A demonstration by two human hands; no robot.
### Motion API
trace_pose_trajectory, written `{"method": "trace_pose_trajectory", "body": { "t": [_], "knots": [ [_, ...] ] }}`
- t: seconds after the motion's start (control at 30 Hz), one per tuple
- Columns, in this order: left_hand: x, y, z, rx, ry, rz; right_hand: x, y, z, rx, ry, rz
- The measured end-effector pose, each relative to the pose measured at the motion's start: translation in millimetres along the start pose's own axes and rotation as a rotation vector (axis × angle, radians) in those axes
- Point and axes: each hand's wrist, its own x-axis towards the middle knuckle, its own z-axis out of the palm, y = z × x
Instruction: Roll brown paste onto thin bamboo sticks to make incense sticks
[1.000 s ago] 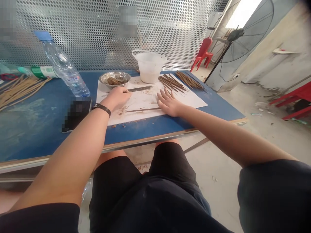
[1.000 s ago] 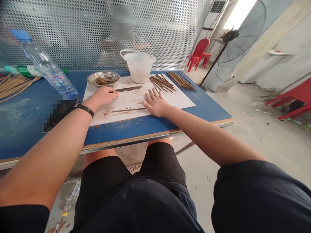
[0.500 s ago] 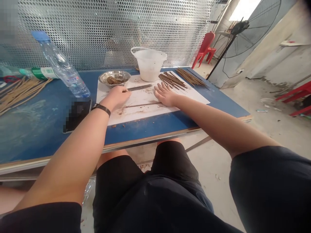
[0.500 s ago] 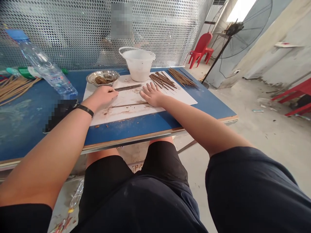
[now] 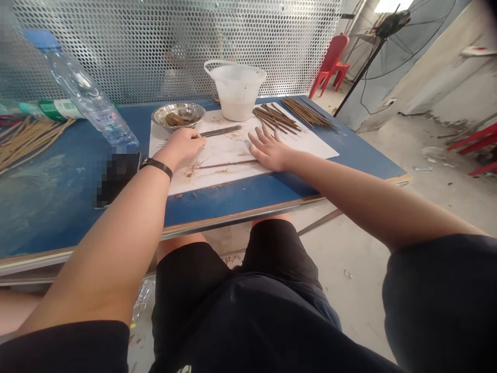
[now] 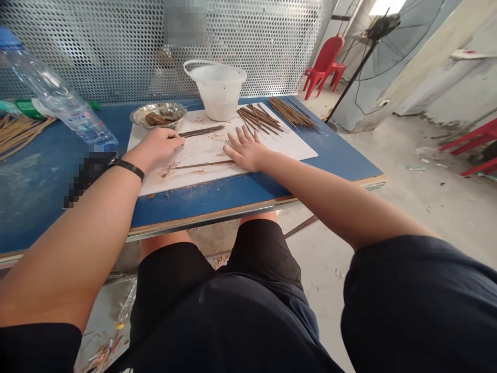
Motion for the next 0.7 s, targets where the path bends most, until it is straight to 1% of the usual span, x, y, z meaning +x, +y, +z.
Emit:
{"method": "trace_pose_trajectory", "body": {
  "t": [0.07, 0.13, 0.2, 0.27, 0.33, 0.4, 0.43, 0.5, 0.57, 0.63, 0.7],
  "knots": [
    [2, -2, 1.3, -0.004, 0.0, 0.01, 22, 6, -3, 0.009, -0.021, -0.011],
    [5, -4, 3.0, 0.001, 0.0, 0.019, 42, 5, -2, 0.017, -0.028, -0.071],
    [6, -6, 4.4, 0.004, 0.007, 0.026, 55, -4, 2, 0.015, -0.018, -0.133],
    [6, -6, 4.7, 0.002, 0.014, 0.023, 59, -22, 7, 0.01, -0.024, -0.118],
    [3, -4, 3.9, -0.001, 0.005, 0.019, 51, -40, 10, 0.016, 0.004, -0.004],
    [1, -2, 2.7, 0.0, -0.004, 0.02, 33, -56, 12, 0.028, 0.001, 0.053],
    [0, -1, 2.4, 0.003, -0.011, 0.024, 22, -61, 12, 0.037, -0.007, 0.056],
    [0, -1, 2.5, 0.013, -0.029, 0.027, -1, -69, 11, 0.036, -0.029, 0.012],
    [2, -4, 3.5, 0.02, -0.036, 0.035, -16, -72, 11, 0.018, -0.032, -0.027],
    [4, -7, 4.6, 0.02, -0.025, 0.045, -18, -72, 11, 0.008, -0.028, -0.041],
    [5, -8, 4.7, 0.014, -0.012, 0.057, -8, -68, 10, 0.012, -0.027, -0.032]
  ]
}}
